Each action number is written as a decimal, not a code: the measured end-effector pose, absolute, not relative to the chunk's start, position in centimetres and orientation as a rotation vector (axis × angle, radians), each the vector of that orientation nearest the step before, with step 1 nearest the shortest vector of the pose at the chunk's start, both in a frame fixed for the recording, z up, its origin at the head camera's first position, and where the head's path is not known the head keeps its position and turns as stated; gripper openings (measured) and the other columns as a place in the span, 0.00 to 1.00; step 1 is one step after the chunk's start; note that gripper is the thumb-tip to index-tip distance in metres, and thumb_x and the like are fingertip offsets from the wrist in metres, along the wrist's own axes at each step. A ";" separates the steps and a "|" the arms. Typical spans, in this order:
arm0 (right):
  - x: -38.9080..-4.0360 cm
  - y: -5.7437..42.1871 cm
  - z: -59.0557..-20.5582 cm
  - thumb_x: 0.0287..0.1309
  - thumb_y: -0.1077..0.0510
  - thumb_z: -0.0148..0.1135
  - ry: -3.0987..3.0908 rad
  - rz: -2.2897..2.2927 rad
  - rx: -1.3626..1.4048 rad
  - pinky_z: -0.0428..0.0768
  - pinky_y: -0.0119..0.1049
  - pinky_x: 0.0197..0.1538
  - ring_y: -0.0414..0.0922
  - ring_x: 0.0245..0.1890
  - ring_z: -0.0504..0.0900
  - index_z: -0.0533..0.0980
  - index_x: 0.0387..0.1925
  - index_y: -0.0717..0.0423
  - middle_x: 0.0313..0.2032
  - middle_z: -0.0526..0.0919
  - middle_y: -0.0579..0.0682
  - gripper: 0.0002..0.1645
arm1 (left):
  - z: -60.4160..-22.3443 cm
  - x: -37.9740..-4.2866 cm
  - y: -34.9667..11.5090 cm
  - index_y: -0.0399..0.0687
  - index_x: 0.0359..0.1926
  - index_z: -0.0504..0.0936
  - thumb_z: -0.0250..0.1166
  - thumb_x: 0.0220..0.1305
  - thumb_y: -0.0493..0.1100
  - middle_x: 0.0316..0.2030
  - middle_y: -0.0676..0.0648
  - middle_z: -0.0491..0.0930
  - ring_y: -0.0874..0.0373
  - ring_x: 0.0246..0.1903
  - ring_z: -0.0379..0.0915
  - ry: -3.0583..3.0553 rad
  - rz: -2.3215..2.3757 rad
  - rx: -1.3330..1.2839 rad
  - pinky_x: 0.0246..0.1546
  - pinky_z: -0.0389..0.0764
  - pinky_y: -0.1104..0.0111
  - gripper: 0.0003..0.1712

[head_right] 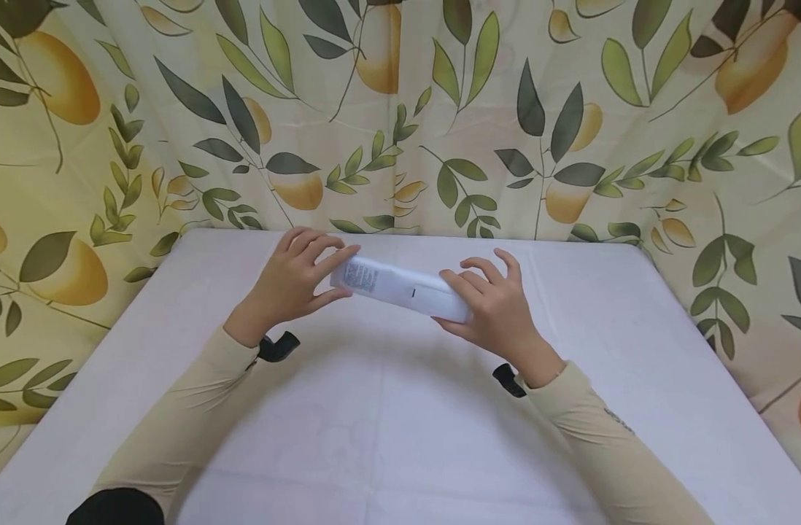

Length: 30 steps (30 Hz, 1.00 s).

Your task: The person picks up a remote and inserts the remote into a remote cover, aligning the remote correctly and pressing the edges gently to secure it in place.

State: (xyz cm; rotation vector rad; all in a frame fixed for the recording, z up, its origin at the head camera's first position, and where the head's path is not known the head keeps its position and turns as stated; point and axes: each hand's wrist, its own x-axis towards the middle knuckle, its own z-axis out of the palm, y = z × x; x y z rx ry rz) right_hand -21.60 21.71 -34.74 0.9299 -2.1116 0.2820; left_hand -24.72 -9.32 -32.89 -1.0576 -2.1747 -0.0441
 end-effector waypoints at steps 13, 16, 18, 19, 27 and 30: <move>-21.8 21.8 -35.2 0.25 0.50 0.77 -2.164 0.601 1.055 0.61 0.64 0.56 0.53 0.41 0.78 0.80 0.42 0.60 0.34 0.85 0.56 0.35 | -33.6 -25.0 -9.2 0.45 0.46 0.81 0.78 0.38 0.56 0.44 0.48 0.79 0.51 0.49 0.68 -2.208 -0.284 -1.194 0.59 0.64 0.55 0.33; -21.8 21.9 -35.3 0.28 0.48 0.77 -2.174 0.664 1.053 0.60 0.64 0.57 0.53 0.41 0.77 0.80 0.42 0.61 0.35 0.84 0.57 0.34 | -33.5 -25.0 -9.0 0.43 0.45 0.82 0.78 0.37 0.56 0.43 0.47 0.79 0.51 0.48 0.68 -2.168 -0.370 -1.222 0.58 0.64 0.55 0.33; -21.8 22.0 -35.4 0.37 0.42 0.74 -2.174 0.696 1.055 0.59 0.63 0.57 0.52 0.42 0.77 0.80 0.42 0.62 0.35 0.84 0.57 0.33 | -33.3 -24.8 -8.8 0.43 0.44 0.82 0.78 0.37 0.56 0.43 0.47 0.79 0.51 0.48 0.68 -2.147 -0.425 -1.234 0.58 0.64 0.55 0.33; -21.8 22.0 -35.4 0.41 0.38 0.70 -2.176 0.707 1.054 0.59 0.63 0.58 0.52 0.42 0.77 0.80 0.41 0.62 0.35 0.84 0.57 0.34 | -33.2 -24.8 -8.7 0.43 0.44 0.82 0.78 0.37 0.56 0.42 0.47 0.79 0.51 0.48 0.68 -2.136 -0.447 -1.240 0.58 0.65 0.55 0.33; -21.7 21.9 -35.3 0.49 0.27 0.55 -2.177 0.698 1.045 0.58 0.62 0.58 0.52 0.41 0.77 0.80 0.41 0.62 0.35 0.84 0.57 0.41 | -32.9 -24.1 -8.2 0.44 0.45 0.82 0.76 0.40 0.57 0.43 0.47 0.79 0.51 0.49 0.68 -2.166 -0.416 -1.253 0.59 0.64 0.54 0.32; -21.8 21.5 -35.1 0.49 0.26 0.53 -2.161 0.639 1.033 0.59 0.62 0.58 0.52 0.41 0.77 0.80 0.41 0.60 0.33 0.84 0.56 0.41 | -33.0 -24.1 -7.8 0.46 0.48 0.81 0.75 0.42 0.57 0.45 0.48 0.78 0.52 0.51 0.68 -2.237 -0.304 -1.202 0.62 0.61 0.54 0.32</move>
